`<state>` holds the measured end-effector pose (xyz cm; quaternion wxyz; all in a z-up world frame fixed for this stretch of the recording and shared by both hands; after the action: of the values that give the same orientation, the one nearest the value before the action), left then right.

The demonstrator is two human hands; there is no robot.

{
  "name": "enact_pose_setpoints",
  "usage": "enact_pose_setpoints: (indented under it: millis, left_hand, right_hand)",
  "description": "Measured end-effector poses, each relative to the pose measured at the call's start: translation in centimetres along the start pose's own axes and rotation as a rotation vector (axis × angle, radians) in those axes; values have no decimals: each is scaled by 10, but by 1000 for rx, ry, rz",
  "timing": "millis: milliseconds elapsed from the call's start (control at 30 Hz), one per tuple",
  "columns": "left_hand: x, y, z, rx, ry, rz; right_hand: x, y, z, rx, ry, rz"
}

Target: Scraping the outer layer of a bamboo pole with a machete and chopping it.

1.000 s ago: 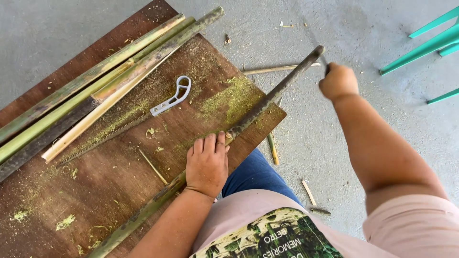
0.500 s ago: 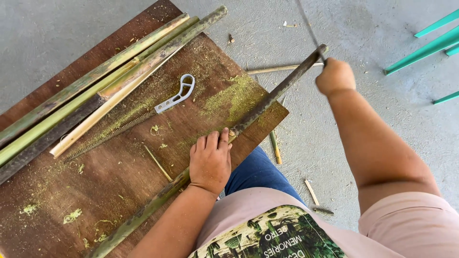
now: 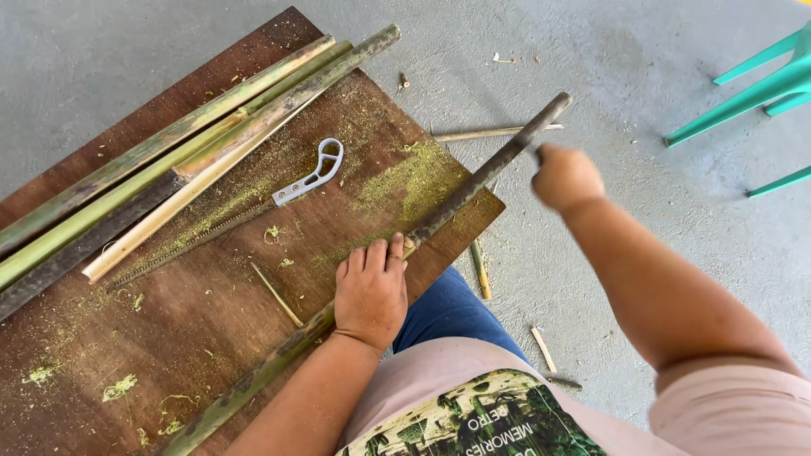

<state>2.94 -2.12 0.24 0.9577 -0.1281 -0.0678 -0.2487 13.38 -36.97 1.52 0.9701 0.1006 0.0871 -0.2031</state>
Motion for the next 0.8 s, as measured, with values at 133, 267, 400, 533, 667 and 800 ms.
enact_pose_setpoints:
  millis: [133,267,400,533,667,800]
  left_hand:
    - [1,-3,6,-5,-24,-22]
    - [4,1,8,-39,15,-8]
    - [10,13,-8,49,58,-44]
    - [26,40,-8,116,-82,-81]
    - [32,51,8,-41,-118,-60]
    - [42,68,1,-291,41,95]
  right_hand:
    - [-15,-1,-7,-214,242,49]
    - [21,-36,-3,-27,16,48]
    - [20,-39,-1,-21,-63,27]
    - [1,-15,14,-8,-61,-24]
    - [13,-25,-10,80,-25,15]
    - [17,-26,-31,250,-72,106]
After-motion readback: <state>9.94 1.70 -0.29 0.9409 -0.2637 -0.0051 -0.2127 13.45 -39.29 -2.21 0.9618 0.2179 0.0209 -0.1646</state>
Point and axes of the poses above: each hand's wrist, its own x-axis towards the middle knuckle, its own z-axis out of the back of the hand, y = z × x, the point moved 3 cm from there along x, towards the middle knuckle, and after that the axes turned 9 degrees about y, right-handed, at the moved point
